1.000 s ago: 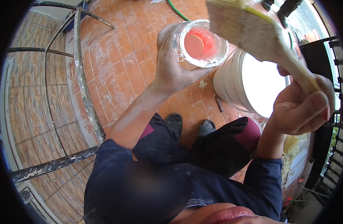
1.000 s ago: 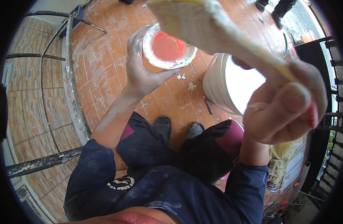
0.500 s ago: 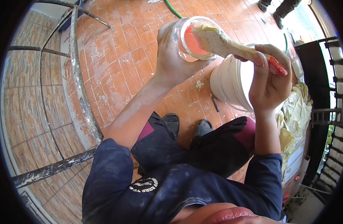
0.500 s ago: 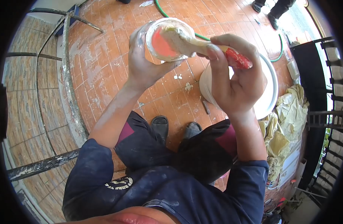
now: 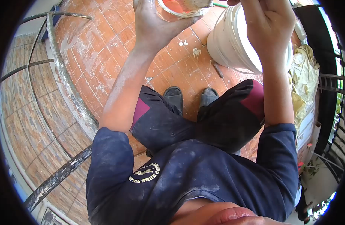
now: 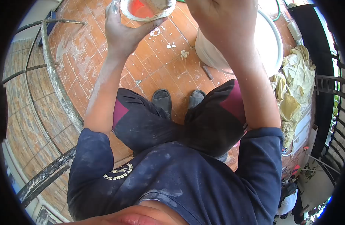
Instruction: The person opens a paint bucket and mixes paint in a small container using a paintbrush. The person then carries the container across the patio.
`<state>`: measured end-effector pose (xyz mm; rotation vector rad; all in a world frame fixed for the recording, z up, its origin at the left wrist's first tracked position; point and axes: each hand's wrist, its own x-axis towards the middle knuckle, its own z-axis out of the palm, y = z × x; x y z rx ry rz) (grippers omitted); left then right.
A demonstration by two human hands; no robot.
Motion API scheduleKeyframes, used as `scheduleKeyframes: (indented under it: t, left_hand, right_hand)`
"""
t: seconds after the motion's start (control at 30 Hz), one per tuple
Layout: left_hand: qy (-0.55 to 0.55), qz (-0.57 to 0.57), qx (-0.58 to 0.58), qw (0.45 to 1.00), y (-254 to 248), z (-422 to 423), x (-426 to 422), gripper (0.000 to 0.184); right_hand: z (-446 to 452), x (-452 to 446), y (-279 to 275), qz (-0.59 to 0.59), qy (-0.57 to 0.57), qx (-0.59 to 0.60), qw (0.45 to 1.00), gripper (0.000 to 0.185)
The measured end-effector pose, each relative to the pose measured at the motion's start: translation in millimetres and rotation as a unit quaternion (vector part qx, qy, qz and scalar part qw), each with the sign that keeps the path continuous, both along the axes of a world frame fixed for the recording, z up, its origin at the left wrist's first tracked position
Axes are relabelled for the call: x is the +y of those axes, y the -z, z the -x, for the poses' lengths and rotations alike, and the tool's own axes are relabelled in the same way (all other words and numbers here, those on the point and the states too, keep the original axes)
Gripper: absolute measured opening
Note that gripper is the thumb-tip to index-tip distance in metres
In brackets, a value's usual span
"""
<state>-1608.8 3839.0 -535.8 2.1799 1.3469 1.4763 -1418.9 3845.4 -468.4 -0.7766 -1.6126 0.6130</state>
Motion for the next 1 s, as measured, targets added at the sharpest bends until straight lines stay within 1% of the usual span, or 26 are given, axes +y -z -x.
scheduleKeyframes:
  t: [0.03,0.07,0.1,0.13,0.2,0.23,0.3,0.43,0.47,0.5,0.57,0.63,0.7,0.73,0.77,0.8,0.83,0.87,0.9,0.93,0.97,1.0]
  left_hand:
    - [0.002,0.001,0.001,1.0,0.3,0.5,-0.6,0.072]
    - [-0.017,0.033,0.01,0.999,-4.4,-0.1,-3.1,0.072]
    - [-0.037,0.066,0.019,0.997,-6.2,-0.3,-5.0,0.072]
    - [-0.037,0.069,0.02,0.997,-3.5,-0.2,-4.6,0.072]
    - [-0.042,0.04,-0.014,0.998,1.9,0.0,-1.0,0.072]
    - [-0.043,0.042,-0.013,0.998,3.8,1.2,-0.7,0.072]
    - [-0.037,0.034,0.018,0.999,2.3,3.0,-0.1,0.073]
    - [-0.045,0.029,0.03,0.998,-3.3,2.6,-1.5,0.075]
    - [-0.037,-0.007,0.034,0.999,-0.6,3.5,-0.8,0.076]
    - [-0.029,-0.043,0.038,0.998,1.4,4.8,0.0,0.077]
    - [-0.028,-0.055,0.047,0.997,1.1,6.8,0.7,0.077]
    - [-0.028,-0.068,0.056,0.996,-3.6,6.6,0.2,0.077]
    - [-0.051,-0.041,0.071,0.995,-15.8,0.3,-4.6,0.076]
    - [-0.045,-0.007,0.086,0.995,-27.2,-5.0,-2.8,0.075]
    - [-0.031,-0.071,0.033,0.996,-14.6,-3.2,2.9,0.074]
    - [-0.029,-0.139,-0.004,0.99,2.5,5.9,8.6,0.073]
    - [-0.029,-0.142,-0.066,0.987,6.7,3.9,13.7,0.068]
    - [-0.036,-0.142,-0.092,0.985,0.7,4.5,7.7,0.063]
    - [-0.044,-0.142,-0.119,0.982,-5.3,3.6,2.2,0.059]
    - [-0.087,-0.166,-0.157,0.97,6.6,-1.2,3.4,0.056]
    - [-0.104,-0.127,-0.084,0.983,12.4,3.9,-5.4,0.075]
    - [-0.088,-0.08,-0.071,0.99,14.2,7.4,-4.8,0.074]
  right_hand:
    - [-0.7,0.6,-1.2,-0.013,0.008,-0.019,1.0,0.014]
    - [-1.3,1.0,-2.4,-0.027,0.016,-0.038,0.999,0.014]
    - [-1.2,0.6,-2.5,-0.003,0.022,-0.023,1.0,0.015]
    - [-0.6,-0.1,-3.0,0.01,0.024,-0.015,1.0,0.015]
    - [1.7,-1.8,-4.8,0.032,0.034,0.017,0.999,0.017]
    - [1.7,-1.6,-4.8,0.033,0.038,0.026,0.998,0.018]
    - [1.5,-1.2,-4.8,0.034,0.047,0.046,0.997,0.02]
    - [2.2,-3.9,-10.0,0.007,0.108,0.028,0.994,0.02]
    - [2.0,-3.6,-10.4,0.002,0.093,0.048,0.995,0.02]
    - [1.6,-5.3,-13.3,0.004,0.089,0.042,0.995,0.019]
    - [3.7,-9.8,-22.3,0.008,0.081,0.031,0.996,0.018]
    - [-5.1,-6.1,-14.2,-0.055,0.076,0.009,0.996,0.018]
    - [-11.5,-6.3,-13.8,-0.096,0.079,-0.01,0.992,0.02]
    - [-31.2,-3.1,-5.8,-0.085,0.104,-0.061,0.989,0.017]
    - [-34.7,3.1,-0.3,-0.078,0.115,-0.101,0.985,0.015]
    - [-19.9,-2.3,-3.6,-0.036,0.08,0.015,0.996,0.019]
    - [-34.2,4.5,3.2,0.0,0.069,-0.04,0.997,0.023]
    - [-35.5,7.8,13.5,0.041,0.058,0.019,0.997,0.023]
    - [-35.2,8.9,19.6,0.041,0.112,-0.003,0.993,0.026]
    - [-37.6,12.8,12.9,0.098,0.06,-0.044,0.992,0.033]
    - [-37.7,23.1,23.3,0.085,0.038,-0.021,0.995,0.035]
    - [-29.0,29.9,28.0,0.045,0.025,-0.001,0.999,0.036]
